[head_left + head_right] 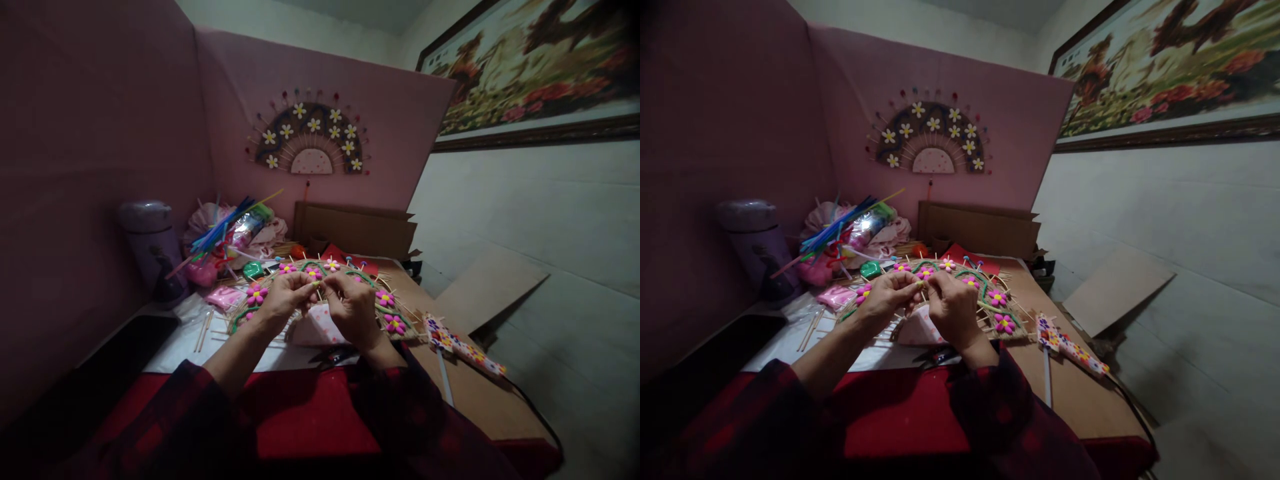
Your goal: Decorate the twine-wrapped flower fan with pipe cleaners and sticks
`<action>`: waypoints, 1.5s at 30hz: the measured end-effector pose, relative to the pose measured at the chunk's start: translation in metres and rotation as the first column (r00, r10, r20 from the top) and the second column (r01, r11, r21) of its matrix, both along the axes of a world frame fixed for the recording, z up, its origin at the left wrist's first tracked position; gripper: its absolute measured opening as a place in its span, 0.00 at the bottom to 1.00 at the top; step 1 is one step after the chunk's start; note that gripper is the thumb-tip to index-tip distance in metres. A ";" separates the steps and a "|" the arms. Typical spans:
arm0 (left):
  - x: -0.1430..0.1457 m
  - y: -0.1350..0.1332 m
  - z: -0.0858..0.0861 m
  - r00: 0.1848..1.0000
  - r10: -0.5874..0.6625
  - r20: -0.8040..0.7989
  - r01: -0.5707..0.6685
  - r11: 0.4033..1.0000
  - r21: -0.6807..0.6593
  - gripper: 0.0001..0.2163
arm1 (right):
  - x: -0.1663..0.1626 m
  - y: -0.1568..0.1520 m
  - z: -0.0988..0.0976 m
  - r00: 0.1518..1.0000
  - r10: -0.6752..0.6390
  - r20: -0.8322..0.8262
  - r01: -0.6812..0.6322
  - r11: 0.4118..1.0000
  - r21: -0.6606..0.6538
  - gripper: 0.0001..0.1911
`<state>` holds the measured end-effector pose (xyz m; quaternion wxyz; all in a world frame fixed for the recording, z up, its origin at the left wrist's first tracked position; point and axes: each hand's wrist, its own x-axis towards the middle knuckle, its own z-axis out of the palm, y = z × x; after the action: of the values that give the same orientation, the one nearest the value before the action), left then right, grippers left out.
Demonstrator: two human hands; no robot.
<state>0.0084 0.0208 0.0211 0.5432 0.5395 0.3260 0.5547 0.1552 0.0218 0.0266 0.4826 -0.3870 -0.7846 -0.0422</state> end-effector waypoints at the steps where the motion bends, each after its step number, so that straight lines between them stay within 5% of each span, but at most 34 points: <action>1: 0.001 0.000 0.000 1.000 0.016 -0.004 -0.016 1.000 0.018 0.14 | -0.001 0.000 0.000 1.000 0.003 -0.015 -0.004 1.000 -0.025 0.07; 9: 0.006 -0.002 0.000 0.991 0.131 0.041 -0.130 0.991 -0.020 0.14 | -0.001 0.001 -0.002 0.997 -0.014 -0.071 0.009 0.997 -0.075 0.10; 19: 0.003 -0.003 0.003 0.997 0.058 0.059 -0.057 0.998 -0.013 0.14 | 0.000 0.001 -0.001 0.999 -0.048 -0.022 0.048 0.999 -0.010 0.08; 30: 0.002 -0.007 0.007 0.990 -0.044 0.137 0.056 0.995 -0.081 0.14 | -0.002 0.001 -0.005 0.993 0.099 -0.065 -0.103 0.992 -0.069 0.08; 39: 0.006 -0.005 0.003 0.986 0.134 0.103 -0.136 0.991 0.014 0.15 | -0.007 0.000 -0.009 0.997 0.072 0.039 -0.069 0.995 -0.072 0.09; 45: 0.001 -0.002 0.002 0.988 0.057 0.144 -0.052 0.998 -0.041 0.14 | -0.006 0.002 -0.011 0.996 0.069 0.053 -0.065 0.995 -0.069 0.08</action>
<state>0.0099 0.0188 0.0231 0.5599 0.4784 0.3106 0.6010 0.1490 0.0237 0.0159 0.4484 -0.3751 -0.8112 -0.0101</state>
